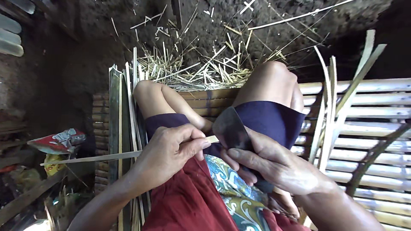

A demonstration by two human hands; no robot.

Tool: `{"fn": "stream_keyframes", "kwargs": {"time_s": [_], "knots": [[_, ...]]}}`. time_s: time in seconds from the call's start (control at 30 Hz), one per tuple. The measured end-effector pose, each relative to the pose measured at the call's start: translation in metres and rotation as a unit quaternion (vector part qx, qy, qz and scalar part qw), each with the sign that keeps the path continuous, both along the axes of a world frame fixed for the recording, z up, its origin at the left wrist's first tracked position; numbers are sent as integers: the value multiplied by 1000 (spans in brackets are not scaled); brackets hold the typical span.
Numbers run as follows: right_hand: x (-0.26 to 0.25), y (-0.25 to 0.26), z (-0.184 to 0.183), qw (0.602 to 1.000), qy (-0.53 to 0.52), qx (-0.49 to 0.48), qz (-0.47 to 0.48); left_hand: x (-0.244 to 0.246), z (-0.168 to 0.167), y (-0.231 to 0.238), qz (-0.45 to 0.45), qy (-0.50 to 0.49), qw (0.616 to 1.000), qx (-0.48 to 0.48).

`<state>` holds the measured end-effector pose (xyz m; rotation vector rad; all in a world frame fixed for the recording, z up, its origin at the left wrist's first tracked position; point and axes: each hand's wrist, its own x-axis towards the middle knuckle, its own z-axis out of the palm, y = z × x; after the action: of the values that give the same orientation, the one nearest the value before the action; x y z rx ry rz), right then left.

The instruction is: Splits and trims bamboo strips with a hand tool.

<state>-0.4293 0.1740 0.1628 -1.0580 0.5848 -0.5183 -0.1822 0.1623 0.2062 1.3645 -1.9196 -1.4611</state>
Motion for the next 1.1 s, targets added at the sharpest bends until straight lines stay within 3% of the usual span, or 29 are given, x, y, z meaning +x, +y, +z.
{"fn": "stream_keyframes", "kwargs": {"time_s": [0.2, 0.37, 0.53, 0.6, 0.67, 0.7, 0.77, 0.87, 0.97, 1.1], "knots": [[0, 1, 2, 998, -30, 27, 38, -3, 0, 5, -43, 56, 997, 42], [20, 16, -8, 992, -101, 44, -59, -4, 1, 3, -28, 55, 998, 32], [16, 10, -23, 984, 48, -102, -140, -6, 4, 6, -36, 13, 995, 96], [11, 7, -26, 974, 48, -115, -191, -3, 1, 2, -81, 86, 984, 133], [6, 4, -27, 975, -10, -101, -200, -9, -20, -3, -46, 178, 979, 86], [7, 4, -28, 972, -19, -110, -207, -22, -37, -4, 18, 229, 972, 50], [13, 3, -30, 948, 33, -184, -259, -63, -59, -9, 163, 372, 910, 79], [14, 9, -32, 913, 91, -245, -313, -110, -62, -12, 208, 512, 820, 149], [8, 24, -25, 927, 31, -203, -315, -122, -56, 0, 201, 539, 809, 124], [-2, 40, -11, 918, -48, -206, -334, -108, -68, -10, 315, 542, 776, 66]]}}
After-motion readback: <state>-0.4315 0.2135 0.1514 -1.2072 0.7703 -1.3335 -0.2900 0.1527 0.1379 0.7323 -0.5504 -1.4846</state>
